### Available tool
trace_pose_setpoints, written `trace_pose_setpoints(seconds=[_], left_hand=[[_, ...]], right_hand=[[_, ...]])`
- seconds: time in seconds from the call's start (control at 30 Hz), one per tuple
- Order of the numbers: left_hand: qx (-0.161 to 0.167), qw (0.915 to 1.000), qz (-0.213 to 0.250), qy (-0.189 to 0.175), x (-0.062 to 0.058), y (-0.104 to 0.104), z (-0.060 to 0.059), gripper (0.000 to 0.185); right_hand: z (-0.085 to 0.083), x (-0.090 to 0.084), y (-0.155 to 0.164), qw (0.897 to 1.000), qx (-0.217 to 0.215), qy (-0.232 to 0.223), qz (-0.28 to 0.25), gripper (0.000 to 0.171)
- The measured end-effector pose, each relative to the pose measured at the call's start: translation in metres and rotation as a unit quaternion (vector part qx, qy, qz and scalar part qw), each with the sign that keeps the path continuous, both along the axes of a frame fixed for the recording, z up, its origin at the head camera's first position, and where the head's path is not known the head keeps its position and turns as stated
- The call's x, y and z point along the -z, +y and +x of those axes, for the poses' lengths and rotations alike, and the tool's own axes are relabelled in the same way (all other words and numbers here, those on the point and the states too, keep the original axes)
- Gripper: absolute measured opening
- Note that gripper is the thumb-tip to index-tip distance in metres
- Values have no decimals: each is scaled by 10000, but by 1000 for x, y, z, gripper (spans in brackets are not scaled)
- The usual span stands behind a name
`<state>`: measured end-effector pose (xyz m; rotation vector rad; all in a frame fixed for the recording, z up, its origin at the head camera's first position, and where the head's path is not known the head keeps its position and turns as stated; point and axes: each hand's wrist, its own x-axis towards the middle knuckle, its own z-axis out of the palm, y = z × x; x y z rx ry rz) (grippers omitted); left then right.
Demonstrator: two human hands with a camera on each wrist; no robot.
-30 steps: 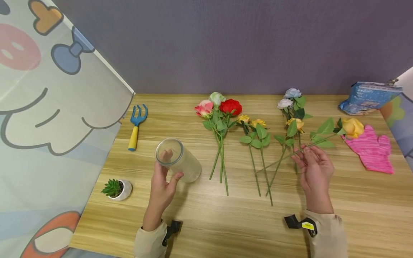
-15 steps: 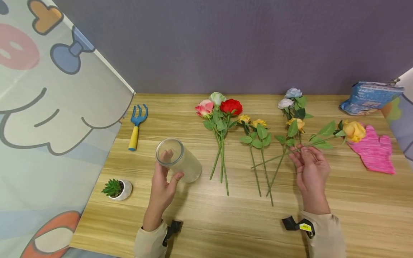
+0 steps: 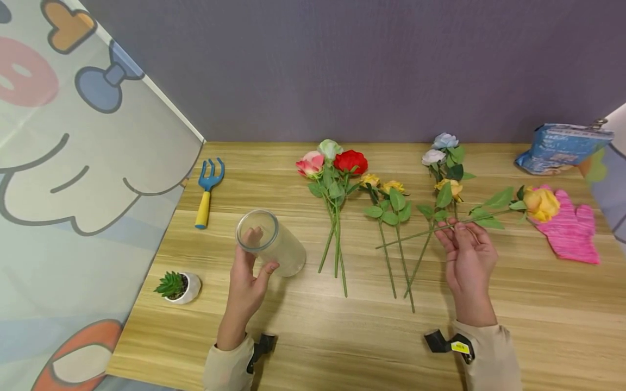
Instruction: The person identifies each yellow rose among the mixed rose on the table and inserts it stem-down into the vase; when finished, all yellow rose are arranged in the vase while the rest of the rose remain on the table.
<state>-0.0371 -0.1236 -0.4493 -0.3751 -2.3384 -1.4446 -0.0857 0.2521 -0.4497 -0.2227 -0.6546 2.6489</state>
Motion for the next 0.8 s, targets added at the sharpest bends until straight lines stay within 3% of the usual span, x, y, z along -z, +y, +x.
trace_pose_setpoints(seconds=[0.43, 0.8], left_hand=[[17, 10000, -16, 42, 0, 0, 0, 87], [-24, 10000, 55, -45, -1, 0, 0, 87]], right_hand=[[-2, -2, -9, 9996, 197, 128, -165, 10], [-2, -5, -17, 9990, 377, -98, -240, 9]])
